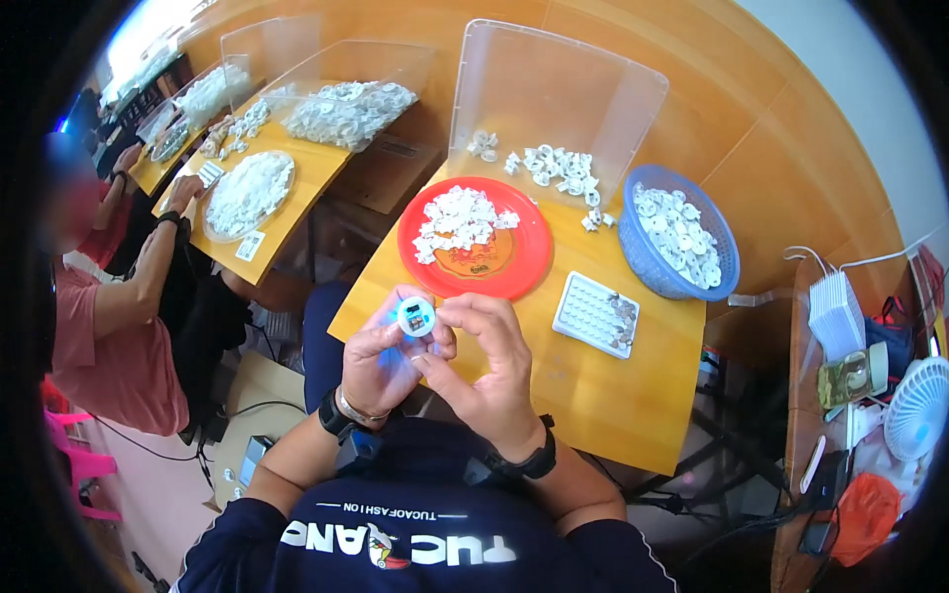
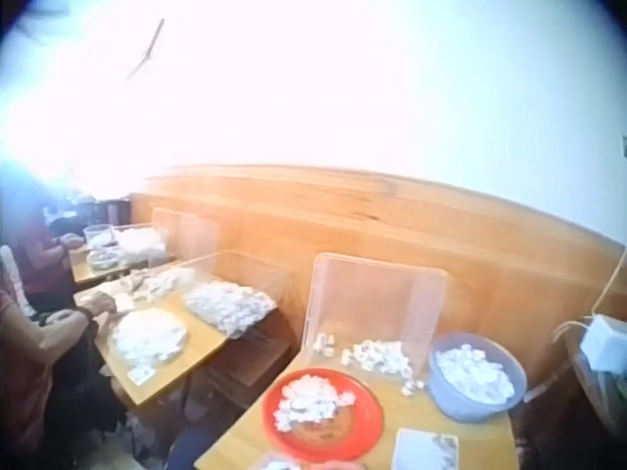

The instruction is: Assembling small white plastic components by hand at a workstation.

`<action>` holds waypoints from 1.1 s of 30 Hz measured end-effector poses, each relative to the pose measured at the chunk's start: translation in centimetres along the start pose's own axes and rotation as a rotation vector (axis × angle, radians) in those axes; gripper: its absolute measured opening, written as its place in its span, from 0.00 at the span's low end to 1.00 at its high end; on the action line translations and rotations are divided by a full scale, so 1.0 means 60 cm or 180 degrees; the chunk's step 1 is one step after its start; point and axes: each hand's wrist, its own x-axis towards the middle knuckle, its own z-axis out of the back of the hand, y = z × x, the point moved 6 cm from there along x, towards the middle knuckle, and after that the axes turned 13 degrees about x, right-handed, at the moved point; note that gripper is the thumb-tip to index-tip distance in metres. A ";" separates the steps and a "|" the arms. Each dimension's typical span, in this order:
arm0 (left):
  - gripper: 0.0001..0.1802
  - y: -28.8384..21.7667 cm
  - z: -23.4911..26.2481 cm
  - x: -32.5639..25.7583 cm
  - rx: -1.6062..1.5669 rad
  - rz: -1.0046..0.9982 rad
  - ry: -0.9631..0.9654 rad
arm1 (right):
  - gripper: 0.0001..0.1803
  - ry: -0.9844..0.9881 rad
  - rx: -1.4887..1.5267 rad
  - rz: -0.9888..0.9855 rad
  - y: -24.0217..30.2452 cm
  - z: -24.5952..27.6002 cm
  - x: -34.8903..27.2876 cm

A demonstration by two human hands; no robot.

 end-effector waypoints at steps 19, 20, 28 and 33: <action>0.24 0.015 -0.028 0.005 0.0931 -0.0032 -0.0047 | 0.15 -0.0113 -0.0340 0.0248 0.015 0.021 -0.001; 0.24 0.014 -0.029 0.003 0.0938 -0.0026 -0.0052 | 0.15 -0.0112 -0.0287 0.0162 0.012 0.020 -0.003; 0.20 -0.002 -0.024 -0.007 0.2274 -0.0537 -0.0055 | 0.11 -0.0094 0.0315 -0.0056 -0.005 0.021 -0.003; 0.21 -0.004 -0.021 -0.012 0.2674 -0.0479 -0.0187 | 0.10 -0.0122 0.0748 -0.0262 -0.027 0.021 -0.009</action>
